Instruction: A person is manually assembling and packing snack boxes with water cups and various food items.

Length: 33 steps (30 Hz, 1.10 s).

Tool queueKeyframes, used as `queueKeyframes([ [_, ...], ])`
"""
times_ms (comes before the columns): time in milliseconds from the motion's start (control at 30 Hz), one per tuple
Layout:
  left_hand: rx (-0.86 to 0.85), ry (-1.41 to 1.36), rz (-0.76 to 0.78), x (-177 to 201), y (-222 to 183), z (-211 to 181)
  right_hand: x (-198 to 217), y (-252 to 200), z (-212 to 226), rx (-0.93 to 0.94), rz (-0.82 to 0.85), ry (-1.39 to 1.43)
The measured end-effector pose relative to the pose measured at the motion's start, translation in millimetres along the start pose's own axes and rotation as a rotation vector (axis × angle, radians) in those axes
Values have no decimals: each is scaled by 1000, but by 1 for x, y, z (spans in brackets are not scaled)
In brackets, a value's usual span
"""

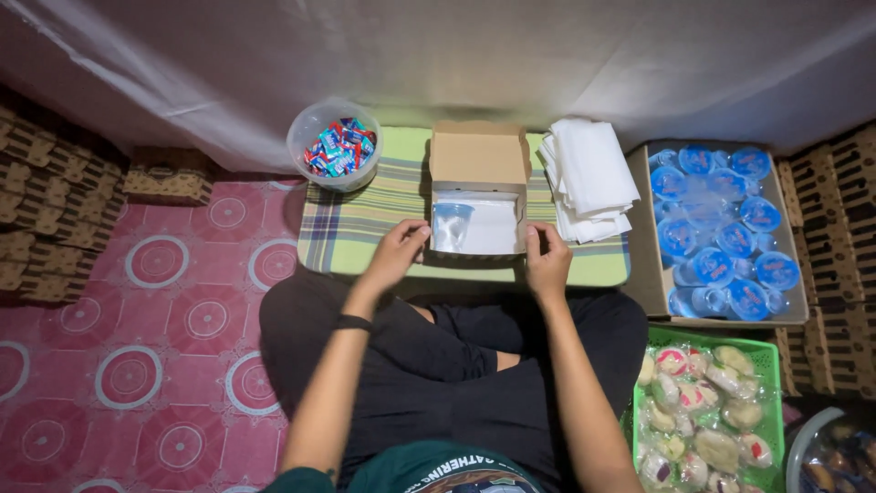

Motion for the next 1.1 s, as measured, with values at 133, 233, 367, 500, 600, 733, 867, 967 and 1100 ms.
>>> queueKeyframes([
  [133, -57, 156, 18, 48, 12, -63, 0, 0, 3, -12, 0, -10],
  [233, -212, 480, -151, 97, 49, -92, -1, 0, -1, -7, -2, -27],
  [367, -424, 589, -252, 128, 90, -123, -2, -1, -4, -11, -3, -24],
  [500, -378, 890, -207, 136, 147, -95, -2, 1, -2, -12, -3, -30],
  [600, -302, 954, -137, 134, 167, -77, -1, 1, -3, -13, -2, -33],
  [733, -173, 962, -183, 144, 187, -45, -1, 0, -2, -18, 15, -28],
  [867, -193, 948, -204, 144, 168, -63, -3, 0, -9, -20, 18, -29],
  [967, -298, 896, -210, 147, 152, -79, -3, 0, -10, -25, 16, -19],
  [1100, -393, 470, -266, 146, 119, -103, -1, 0, -3, -8, 11, 8],
])
Point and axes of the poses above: each hand's wrist, its own y-axis towards the middle knuckle, its own x-axis out of the back of the hand, z = x × y, the point moved 6 cm from there along y, towards the middle knuckle, and after that the axes turned 5 degrees about -y, right-handed, at the moved point
